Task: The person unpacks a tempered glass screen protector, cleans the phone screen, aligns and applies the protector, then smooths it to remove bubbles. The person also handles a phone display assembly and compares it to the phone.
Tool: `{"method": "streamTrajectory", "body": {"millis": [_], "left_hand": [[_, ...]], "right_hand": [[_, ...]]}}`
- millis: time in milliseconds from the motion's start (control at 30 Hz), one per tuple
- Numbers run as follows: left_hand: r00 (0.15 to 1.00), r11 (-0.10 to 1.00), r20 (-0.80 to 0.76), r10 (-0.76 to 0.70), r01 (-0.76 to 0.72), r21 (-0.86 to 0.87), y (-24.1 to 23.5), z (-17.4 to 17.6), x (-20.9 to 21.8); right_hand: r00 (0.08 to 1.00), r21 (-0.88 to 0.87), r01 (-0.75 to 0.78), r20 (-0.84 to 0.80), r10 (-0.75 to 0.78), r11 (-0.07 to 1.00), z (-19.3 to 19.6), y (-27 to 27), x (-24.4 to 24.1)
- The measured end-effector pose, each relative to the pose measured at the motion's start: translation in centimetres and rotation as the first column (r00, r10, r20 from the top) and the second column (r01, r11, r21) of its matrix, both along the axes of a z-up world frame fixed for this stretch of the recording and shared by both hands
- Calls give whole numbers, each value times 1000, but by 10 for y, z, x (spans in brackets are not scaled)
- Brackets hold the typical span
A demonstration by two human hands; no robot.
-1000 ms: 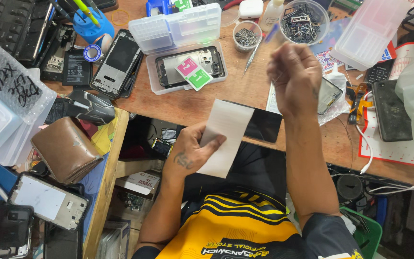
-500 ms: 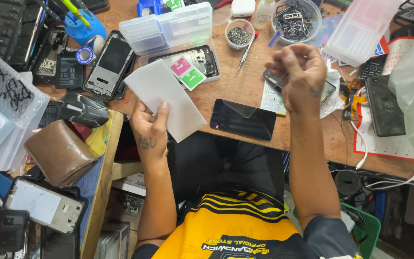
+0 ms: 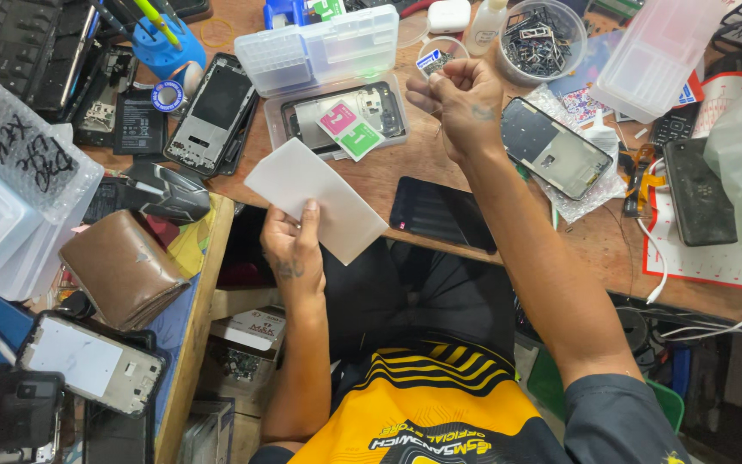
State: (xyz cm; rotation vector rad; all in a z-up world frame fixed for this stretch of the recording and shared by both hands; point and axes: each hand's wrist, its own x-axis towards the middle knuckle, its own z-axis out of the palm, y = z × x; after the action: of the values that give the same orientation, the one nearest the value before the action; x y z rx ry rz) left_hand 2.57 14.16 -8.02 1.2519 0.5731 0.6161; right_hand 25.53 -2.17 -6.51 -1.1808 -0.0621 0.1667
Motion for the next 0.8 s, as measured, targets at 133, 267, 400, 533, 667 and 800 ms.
{"method": "streamTrajectory", "body": {"millis": [133, 267, 400, 533, 667, 800], "left_hand": [[997, 998, 67, -45, 48, -38, 1, -1, -1], [995, 995, 82, -49, 56, -79, 4, 1, -1], [992, 993, 112, -52, 63, -102, 5, 1, -2], [992, 993, 116, -46, 58, -100, 6, 0, -2], [989, 988, 131, -63, 80, -129, 1, 3, -1], [990, 979, 94, -110, 124, -165, -11, 13, -3]], "right_hand": [[1000, -15, 4, -15, -4, 1000, -12, 5, -2], [990, -225, 37, 140, -5, 974, -8, 3, -11], [984, -459, -12, 153, 92, 888, 2, -2, -22], [983, -558, -57, 115, 146, 828, 7, -4, -33], [992, -591, -102, -1, 126, 800, 16, -3, -37], [987, -675, -104, 19, 158, 730, 35, -15, -43]]}}
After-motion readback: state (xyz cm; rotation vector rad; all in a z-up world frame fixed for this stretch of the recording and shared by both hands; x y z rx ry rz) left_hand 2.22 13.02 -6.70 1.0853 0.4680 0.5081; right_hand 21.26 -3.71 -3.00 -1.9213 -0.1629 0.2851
